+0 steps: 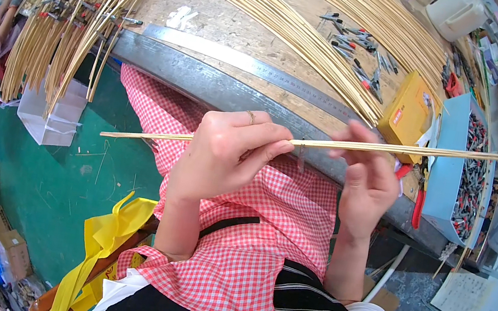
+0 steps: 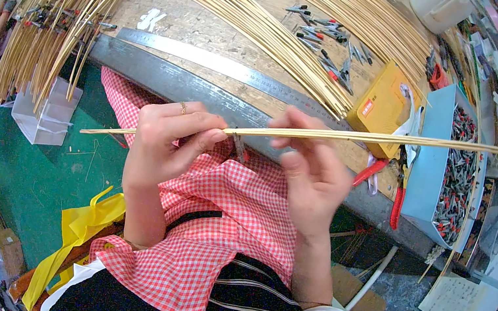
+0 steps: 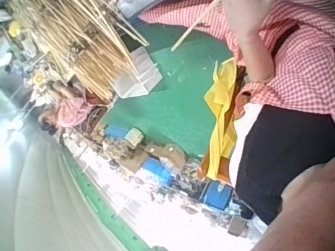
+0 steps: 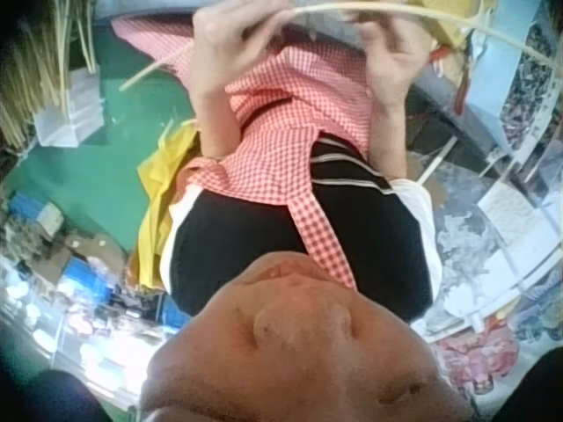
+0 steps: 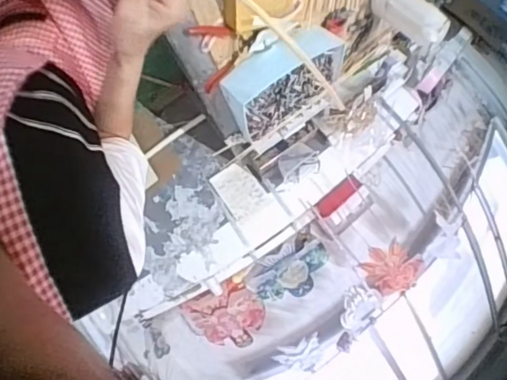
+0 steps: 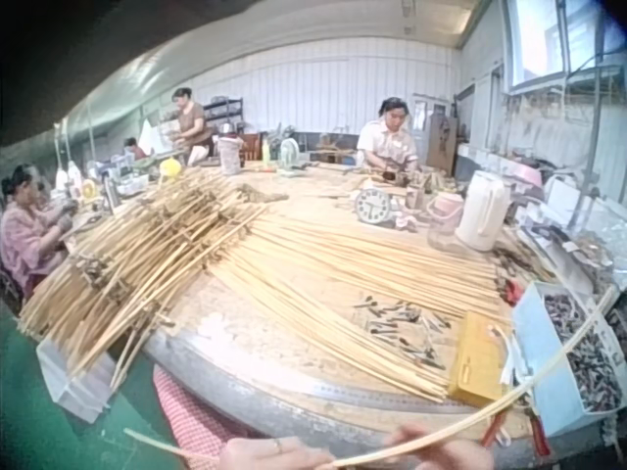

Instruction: The person repeatedly picks up thin bamboo sticks from a pile on a workbench, aligns them, and secures them with small metal clips using pliers. The person then places the assembled sticks back onto the workbench. Other workers are visible in the background performing similar tasks.

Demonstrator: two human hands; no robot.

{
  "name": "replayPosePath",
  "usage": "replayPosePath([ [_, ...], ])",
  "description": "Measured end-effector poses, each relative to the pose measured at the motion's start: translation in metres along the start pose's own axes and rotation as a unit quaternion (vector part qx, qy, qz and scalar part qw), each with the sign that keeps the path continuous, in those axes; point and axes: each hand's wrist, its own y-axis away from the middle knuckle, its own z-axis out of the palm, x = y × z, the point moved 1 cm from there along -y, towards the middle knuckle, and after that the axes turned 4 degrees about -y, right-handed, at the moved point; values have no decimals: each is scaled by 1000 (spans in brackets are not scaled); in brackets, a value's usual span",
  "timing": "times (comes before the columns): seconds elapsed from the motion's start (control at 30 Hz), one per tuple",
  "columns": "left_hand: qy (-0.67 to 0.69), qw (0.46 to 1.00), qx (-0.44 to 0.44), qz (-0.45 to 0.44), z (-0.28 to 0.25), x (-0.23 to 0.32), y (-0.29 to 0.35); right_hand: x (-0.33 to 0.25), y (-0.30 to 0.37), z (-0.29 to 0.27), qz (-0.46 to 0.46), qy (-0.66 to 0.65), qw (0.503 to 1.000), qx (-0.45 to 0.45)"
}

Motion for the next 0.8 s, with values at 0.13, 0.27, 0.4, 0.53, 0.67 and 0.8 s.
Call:
replayPosePath([
  [0.13, 14, 997, -71, -27, -10, -7, 3, 3, -5, -26, 19, -133, 991, 9],
  [0.27, -33, 999, -10, -37, -10, -7, -1, 4, 2, -14, 60, -92, 993, 36],
  [0.4, -38, 999, 35, -5, -8, 12, -3, 6, 10, 10, 78, 4, 997, -18],
  [0.53, -21, 998, 23, 48, 6, 23, -2, 19, 16, 23, -60, 108, 989, -76],
  [0.67, -47, 996, 44, 60, 8, 17, 1, 5, 8, 21, 36, 101, 985, -135],
  [0.8, -81, 996, 30, 36, 5, 14, 2, -4, 3, -7, 104, 83, 988, -72],
])
